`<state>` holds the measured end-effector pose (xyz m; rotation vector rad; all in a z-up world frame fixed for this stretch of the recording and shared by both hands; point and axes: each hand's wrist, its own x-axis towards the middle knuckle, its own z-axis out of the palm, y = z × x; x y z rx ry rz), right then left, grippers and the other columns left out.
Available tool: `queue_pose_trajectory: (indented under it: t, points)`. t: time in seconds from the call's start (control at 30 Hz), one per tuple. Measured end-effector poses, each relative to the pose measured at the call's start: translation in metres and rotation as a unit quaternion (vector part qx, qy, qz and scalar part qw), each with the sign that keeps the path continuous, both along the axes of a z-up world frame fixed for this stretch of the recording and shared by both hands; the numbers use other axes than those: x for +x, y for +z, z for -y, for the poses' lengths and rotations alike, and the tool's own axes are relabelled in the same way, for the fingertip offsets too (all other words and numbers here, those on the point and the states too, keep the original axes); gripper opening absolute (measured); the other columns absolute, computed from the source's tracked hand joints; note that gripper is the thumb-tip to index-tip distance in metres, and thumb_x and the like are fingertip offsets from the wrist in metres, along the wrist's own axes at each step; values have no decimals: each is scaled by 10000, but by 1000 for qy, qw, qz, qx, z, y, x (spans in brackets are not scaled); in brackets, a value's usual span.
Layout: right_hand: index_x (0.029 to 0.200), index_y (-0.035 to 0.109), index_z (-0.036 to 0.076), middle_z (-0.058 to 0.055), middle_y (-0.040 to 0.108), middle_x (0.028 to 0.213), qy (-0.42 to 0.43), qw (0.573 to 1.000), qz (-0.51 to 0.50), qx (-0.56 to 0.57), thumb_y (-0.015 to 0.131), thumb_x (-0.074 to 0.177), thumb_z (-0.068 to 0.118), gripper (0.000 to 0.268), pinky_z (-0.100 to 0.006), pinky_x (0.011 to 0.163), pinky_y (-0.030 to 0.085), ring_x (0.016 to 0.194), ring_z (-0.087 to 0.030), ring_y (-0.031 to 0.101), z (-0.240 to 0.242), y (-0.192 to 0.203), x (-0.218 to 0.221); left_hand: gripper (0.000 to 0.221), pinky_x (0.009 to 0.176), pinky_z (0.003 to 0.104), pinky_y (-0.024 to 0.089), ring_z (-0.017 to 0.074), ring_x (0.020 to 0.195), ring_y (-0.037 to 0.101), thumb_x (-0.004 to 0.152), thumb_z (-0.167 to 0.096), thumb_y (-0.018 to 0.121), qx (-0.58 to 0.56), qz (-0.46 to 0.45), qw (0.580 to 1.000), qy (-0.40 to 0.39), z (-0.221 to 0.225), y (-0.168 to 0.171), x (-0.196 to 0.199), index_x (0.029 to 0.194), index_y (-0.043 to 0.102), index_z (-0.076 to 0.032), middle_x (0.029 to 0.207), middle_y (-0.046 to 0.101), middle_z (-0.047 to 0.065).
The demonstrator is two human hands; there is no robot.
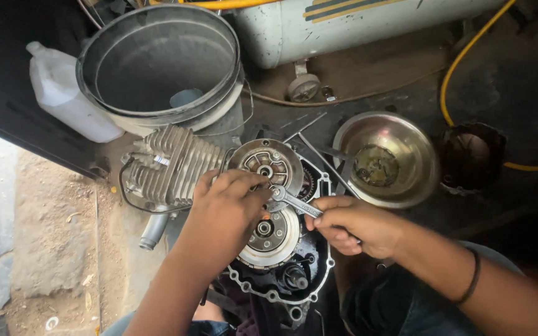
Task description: Using a T-handle wrench and a spanner to disassemble and tighten components of a motorcycle engine.
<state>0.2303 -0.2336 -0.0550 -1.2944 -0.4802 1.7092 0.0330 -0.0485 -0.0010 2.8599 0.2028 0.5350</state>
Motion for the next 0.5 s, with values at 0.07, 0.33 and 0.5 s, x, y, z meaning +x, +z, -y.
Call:
queue_pose_trajectory:
  t: [0.07,0.33,0.5]
  points:
    - [963,599,9,40,409,542,-58,997,-54,1,514,942,74,109,-224,340,270,390,-58,335,1,1,-4,314,1084,573,325,232,1248,546,789,-219,748,4,0,1000,0,-1,-1,1,1092,761,-140,1230,681,2]
    - [914,602,0,48,387,527,-110,992,-62,-15,515,943,86,126,-237,344,257,382,-57,315,4,-8,-10,324,1096,576,328,225,1267,530,781,-226,759,36,4,999,2,-5,-5,0,1102,755,-183,1236,667,-32]
    - [914,594,7,44,390,529,-124,989,-77,-23,514,940,95,121,-242,355,270,382,-64,319,8,-16,-18,348,1099,564,334,265,1313,497,781,-285,774,25,23,999,2,-3,-11,3,1104,733,-162,1305,638,-18]
